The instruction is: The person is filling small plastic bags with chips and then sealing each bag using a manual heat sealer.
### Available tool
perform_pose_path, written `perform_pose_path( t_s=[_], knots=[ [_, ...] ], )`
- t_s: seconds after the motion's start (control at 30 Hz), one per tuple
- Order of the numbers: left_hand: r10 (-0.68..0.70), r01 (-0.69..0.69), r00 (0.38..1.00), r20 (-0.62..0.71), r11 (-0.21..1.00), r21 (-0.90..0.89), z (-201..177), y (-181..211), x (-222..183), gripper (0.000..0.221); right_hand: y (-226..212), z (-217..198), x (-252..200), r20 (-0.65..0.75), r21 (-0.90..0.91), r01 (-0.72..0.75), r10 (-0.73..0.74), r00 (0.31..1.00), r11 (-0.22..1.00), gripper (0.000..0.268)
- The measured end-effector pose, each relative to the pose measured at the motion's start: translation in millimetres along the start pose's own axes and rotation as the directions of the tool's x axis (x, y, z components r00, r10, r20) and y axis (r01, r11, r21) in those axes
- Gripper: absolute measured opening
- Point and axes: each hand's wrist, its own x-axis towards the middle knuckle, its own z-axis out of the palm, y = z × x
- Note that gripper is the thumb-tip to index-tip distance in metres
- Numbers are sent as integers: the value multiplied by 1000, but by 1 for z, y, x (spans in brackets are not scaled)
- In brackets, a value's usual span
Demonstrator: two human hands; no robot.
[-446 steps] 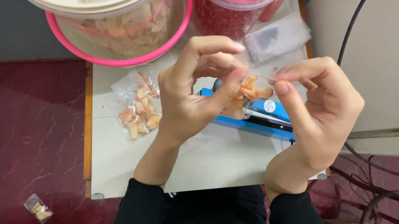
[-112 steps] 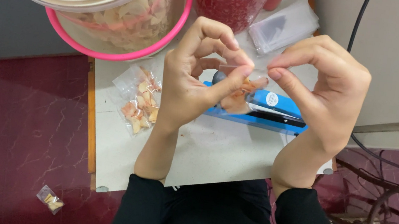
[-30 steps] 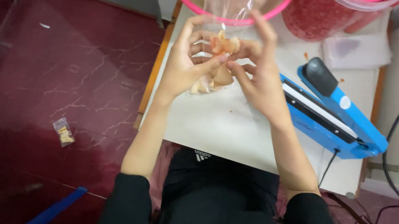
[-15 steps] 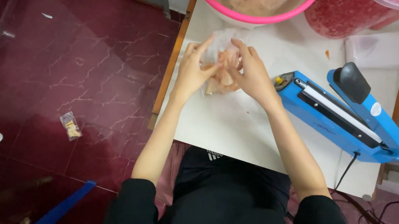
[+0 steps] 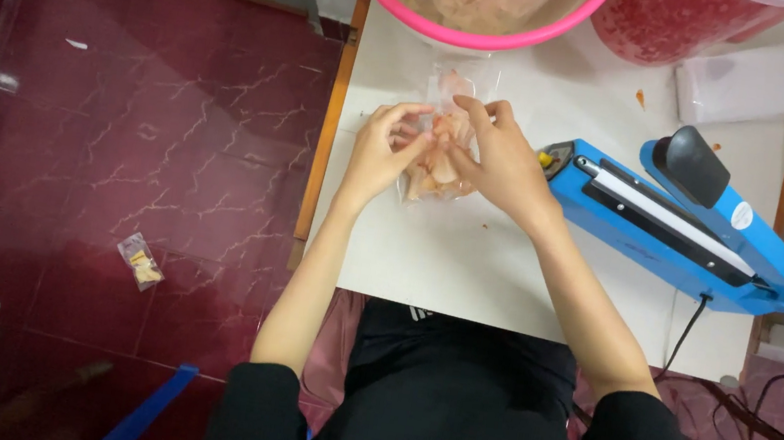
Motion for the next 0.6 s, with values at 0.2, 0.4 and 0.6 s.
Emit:
perform_pose_path(
  t_s=[0.2,0.4,0.6],
  knots=[
    [129,-126,992,-13,985,119,-5,18,1,24,-18,-14,-10,14,35,-5,5,1000,999,58],
    [191,-188,982,0,965,184,-14,51,11,23,-51,-50,-23,-15,-25,72,-72,997,997,53],
    [381,-369,922,-63,917,151,-28,119,23,17,-70,-102,-38,-50,-31,140,-141,989,990,49]
  ],
)
